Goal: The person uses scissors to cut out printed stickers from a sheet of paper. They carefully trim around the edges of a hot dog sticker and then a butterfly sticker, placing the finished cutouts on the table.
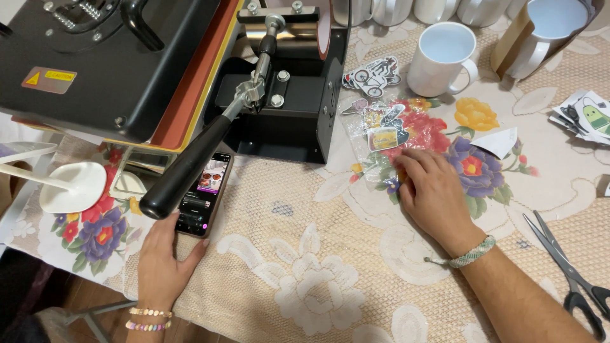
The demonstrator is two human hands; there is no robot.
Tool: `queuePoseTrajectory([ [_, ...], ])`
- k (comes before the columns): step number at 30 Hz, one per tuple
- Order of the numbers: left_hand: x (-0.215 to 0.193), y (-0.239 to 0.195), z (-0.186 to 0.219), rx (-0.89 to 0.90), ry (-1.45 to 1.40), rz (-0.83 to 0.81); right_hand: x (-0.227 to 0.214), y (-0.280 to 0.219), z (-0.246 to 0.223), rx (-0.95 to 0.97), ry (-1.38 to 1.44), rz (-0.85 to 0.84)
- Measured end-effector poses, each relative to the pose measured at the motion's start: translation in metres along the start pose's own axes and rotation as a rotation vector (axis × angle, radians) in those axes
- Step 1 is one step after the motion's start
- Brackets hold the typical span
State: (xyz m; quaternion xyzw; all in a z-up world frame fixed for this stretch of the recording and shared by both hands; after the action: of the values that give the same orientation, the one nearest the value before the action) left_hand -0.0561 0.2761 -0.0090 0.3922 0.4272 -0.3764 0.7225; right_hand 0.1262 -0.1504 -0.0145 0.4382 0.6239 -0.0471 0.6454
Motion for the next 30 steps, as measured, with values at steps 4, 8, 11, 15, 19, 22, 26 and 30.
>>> queuePoseTrajectory([
  [4,0.001,0.001,0.002,0.007,0.017,-0.031,0.001,-0.001,0.0,-0.001,0.004,-0.007],
  [8,-0.001,0.005,0.002,-0.055,0.016,-0.028,0.0,-0.001,0.0,-0.005,-0.002,0.005],
  [11,-0.007,0.013,0.014,-0.183,0.019,-0.057,0.0,0.0,0.0,-0.003,-0.003,0.01],
  [15,0.011,0.039,0.031,-0.057,0.14,0.107,0.015,-0.008,0.011,0.075,-0.099,-0.052],
  [19,0.045,0.076,0.035,-0.354,0.137,-0.124,0.015,-0.009,0.01,0.08,-0.101,-0.054],
  [22,0.044,0.091,0.053,-0.497,0.127,-0.235,0.016,-0.009,0.013,0.072,-0.108,-0.046],
  [26,0.019,0.094,0.091,-0.571,0.114,-0.257,0.018,-0.01,0.015,0.056,-0.106,-0.045],
  [30,0.007,0.095,0.102,-0.579,0.109,-0.205,0.017,-0.01,0.013,0.061,-0.106,-0.045],
])
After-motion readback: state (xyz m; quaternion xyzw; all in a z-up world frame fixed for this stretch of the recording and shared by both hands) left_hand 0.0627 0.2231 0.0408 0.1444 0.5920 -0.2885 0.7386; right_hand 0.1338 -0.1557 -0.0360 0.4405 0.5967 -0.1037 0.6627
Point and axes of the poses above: each hand's wrist, its own y-axis towards the middle knuckle, its own x-axis out of the palm, z = x × y, the point moved 7 cm from there along y, towards the middle knuckle, and after that the axes turned 14 degrees about -x, right-handed, at the moved point
